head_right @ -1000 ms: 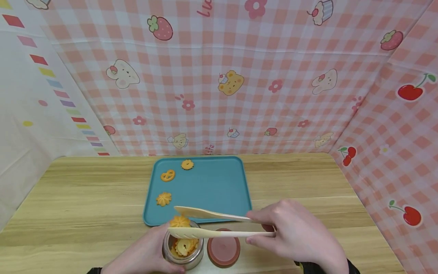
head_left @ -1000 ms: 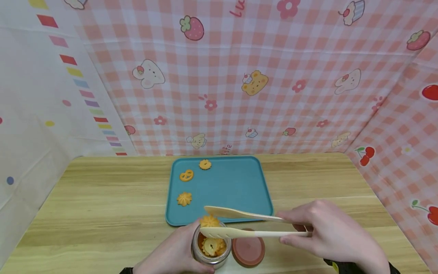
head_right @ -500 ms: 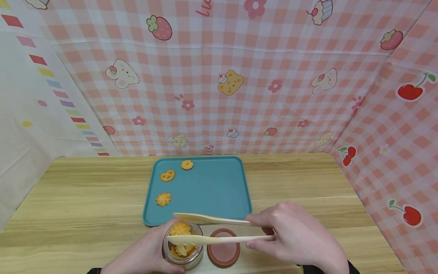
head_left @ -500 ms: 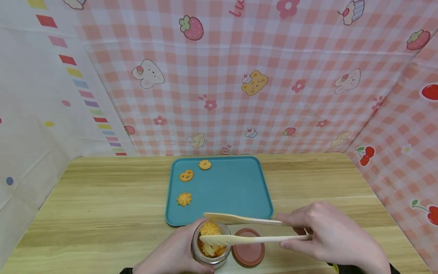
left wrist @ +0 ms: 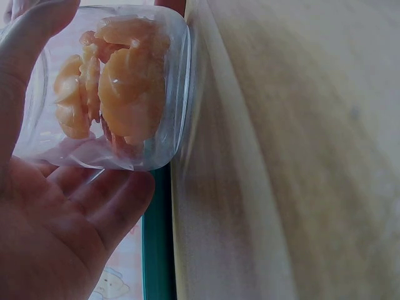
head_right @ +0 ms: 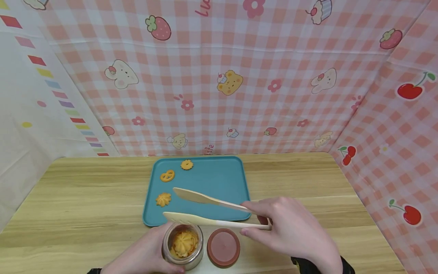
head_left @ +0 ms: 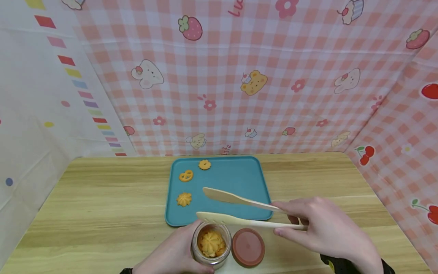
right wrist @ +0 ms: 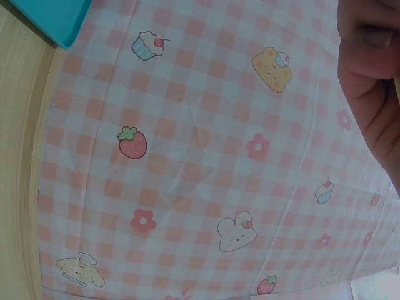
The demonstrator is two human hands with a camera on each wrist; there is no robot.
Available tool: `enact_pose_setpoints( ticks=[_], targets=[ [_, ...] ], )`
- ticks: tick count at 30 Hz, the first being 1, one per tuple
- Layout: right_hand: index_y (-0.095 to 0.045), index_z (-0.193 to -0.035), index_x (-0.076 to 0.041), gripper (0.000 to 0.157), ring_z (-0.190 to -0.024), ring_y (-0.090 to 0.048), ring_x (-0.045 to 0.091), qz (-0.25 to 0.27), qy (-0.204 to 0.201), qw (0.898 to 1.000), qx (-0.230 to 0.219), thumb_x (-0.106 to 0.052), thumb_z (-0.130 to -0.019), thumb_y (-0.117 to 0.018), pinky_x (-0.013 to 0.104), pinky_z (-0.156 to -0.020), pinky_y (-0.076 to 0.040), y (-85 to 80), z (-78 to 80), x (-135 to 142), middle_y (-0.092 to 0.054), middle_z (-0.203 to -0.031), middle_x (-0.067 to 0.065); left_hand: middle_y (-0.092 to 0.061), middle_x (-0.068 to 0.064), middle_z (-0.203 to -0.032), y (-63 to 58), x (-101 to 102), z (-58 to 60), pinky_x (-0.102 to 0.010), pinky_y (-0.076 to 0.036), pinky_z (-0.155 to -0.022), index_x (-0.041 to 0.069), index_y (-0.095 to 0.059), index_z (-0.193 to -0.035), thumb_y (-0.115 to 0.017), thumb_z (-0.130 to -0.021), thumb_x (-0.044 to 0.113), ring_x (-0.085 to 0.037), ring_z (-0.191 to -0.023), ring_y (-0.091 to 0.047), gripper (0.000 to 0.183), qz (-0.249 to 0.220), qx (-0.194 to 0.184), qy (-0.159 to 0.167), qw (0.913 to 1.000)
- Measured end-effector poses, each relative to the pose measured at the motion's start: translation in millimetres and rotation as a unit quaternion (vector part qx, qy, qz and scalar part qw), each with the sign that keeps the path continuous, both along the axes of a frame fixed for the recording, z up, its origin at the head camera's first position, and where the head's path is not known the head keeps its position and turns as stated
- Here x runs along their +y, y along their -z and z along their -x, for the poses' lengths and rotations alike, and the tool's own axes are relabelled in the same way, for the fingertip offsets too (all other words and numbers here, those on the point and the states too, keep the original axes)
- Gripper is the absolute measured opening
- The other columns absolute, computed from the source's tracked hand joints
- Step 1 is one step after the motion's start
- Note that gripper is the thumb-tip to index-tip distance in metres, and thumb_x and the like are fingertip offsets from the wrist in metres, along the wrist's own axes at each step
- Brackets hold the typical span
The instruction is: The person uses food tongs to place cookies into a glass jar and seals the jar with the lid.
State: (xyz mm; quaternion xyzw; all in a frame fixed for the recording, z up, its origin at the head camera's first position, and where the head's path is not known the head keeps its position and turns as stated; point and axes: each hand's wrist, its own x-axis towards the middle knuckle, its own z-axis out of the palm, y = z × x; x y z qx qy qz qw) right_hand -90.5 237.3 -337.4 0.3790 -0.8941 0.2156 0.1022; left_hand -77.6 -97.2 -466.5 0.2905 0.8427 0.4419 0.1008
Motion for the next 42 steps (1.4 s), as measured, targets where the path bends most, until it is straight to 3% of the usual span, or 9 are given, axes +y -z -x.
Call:
enact_pose_setpoints(
  ticks=[10, 17, 23, 32, 38, 42],
  targets=[
    [-0.071, -0.11, -0.033, 0.035, -0.05, -0.024, -0.008, -0.037, 0.047, 0.998, 0.015, -0.053, -0.082, -0.067, 0.013, -0.043, -0.021, 10.6, 8.3, -14, -0.032, -0.061, -0.026, -0.056, 0.018, -0.121, -2.2, 0, -0.4, -0.03, -0.043, -0.095, 0.037, -0.043, -0.135, -0.086, -0.06, 0.049, -0.002, -0.108, -0.053, 0.088, 0.008, -0.001, -0.005, 1.0],
    [-0.073, -0.11, -0.024, 0.044, -0.049, -0.029, -0.004, -0.061, 0.077, 0.995, -0.01, -0.058, -0.083, -0.063, 0.017, -0.045, -0.024, 22.1, 17.3, -26, -0.035, -0.059, -0.022, -0.057, 0.016, -0.122, -1.6, -1, 0.5, -0.03, -0.044, -0.094, 0.034, -0.044, -0.135, -0.086, -0.06, 0.049, -0.003, -0.108, -0.054, 0.088, 0.001, 0.005, -0.003, 1.0],
    [-0.072, -0.107, -0.027, 0.038, -0.049, -0.027, -0.003, -0.069, 0.078, 0.994, -0.013, -0.056, -0.082, -0.066, 0.018, -0.045, -0.022, 34.0, 23.4, -36, -0.033, -0.056, -0.021, -0.057, 0.016, -0.122, -1.8, -1, 0.7, -0.03, -0.044, -0.094, 0.034, -0.043, -0.136, -0.086, -0.06, 0.049, -0.002, -0.108, -0.054, 0.088, 0.003, 0.012, -0.004, 0.9999],
    [-0.063, -0.088, -0.031, 0.02, -0.048, -0.026, -0.002, -0.082, 0.084, 0.993, -0.008, -0.048, -0.081, -0.07, 0.02, -0.045, -0.021, 43.9, 30.8, -48, -0.03, -0.054, -0.019, -0.057, 0.016, -0.121, -3.0, 1, 0.9, -0.029, -0.044, -0.094, 0.035, -0.043, -0.135, -0.086, -0.06, 0.049, -0.002, -0.107, -0.054, 0.087, 0.002, 0.017, -0.003, 0.9999],
    [-0.058, -0.082, -0.031, 0.021, -0.047, -0.026, 0.001, -0.107, 0.094, 0.99, -0.02, -0.05, -0.083, -0.067, 0.022, -0.046, -0.018, 46.0, 37.6, -59, -0.029, -0.052, -0.016, -0.057, 0.015, -0.121, -1.3, 1, 2.1, -0.029, -0.044, -0.093, 0.034, -0.043, -0.135, -0.085, -0.061, 0.049, -0.002, -0.107, -0.054, 0.087, -0.007, 0.026, 0.002, 0.9996],
    [-0.066, -0.089, -0.027, 0.024, -0.045, -0.03, 0.001, -0.119, 0.091, 0.988, -0.025, -0.051, -0.083, -0.066, 0.023, -0.044, -0.02, 50.0, 42.8, -67, -0.031, -0.05, -0.015, -0.057, 0.014, -0.121, 0.0, -1, 1.3, -0.029, -0.045, -0.092, 0.032, -0.043, -0.135, -0.085, -0.061, 0.049, -0.003, -0.106, -0.054, 0.087, -0.005, 0.02, 0.003, 0.9998]
  ],
)
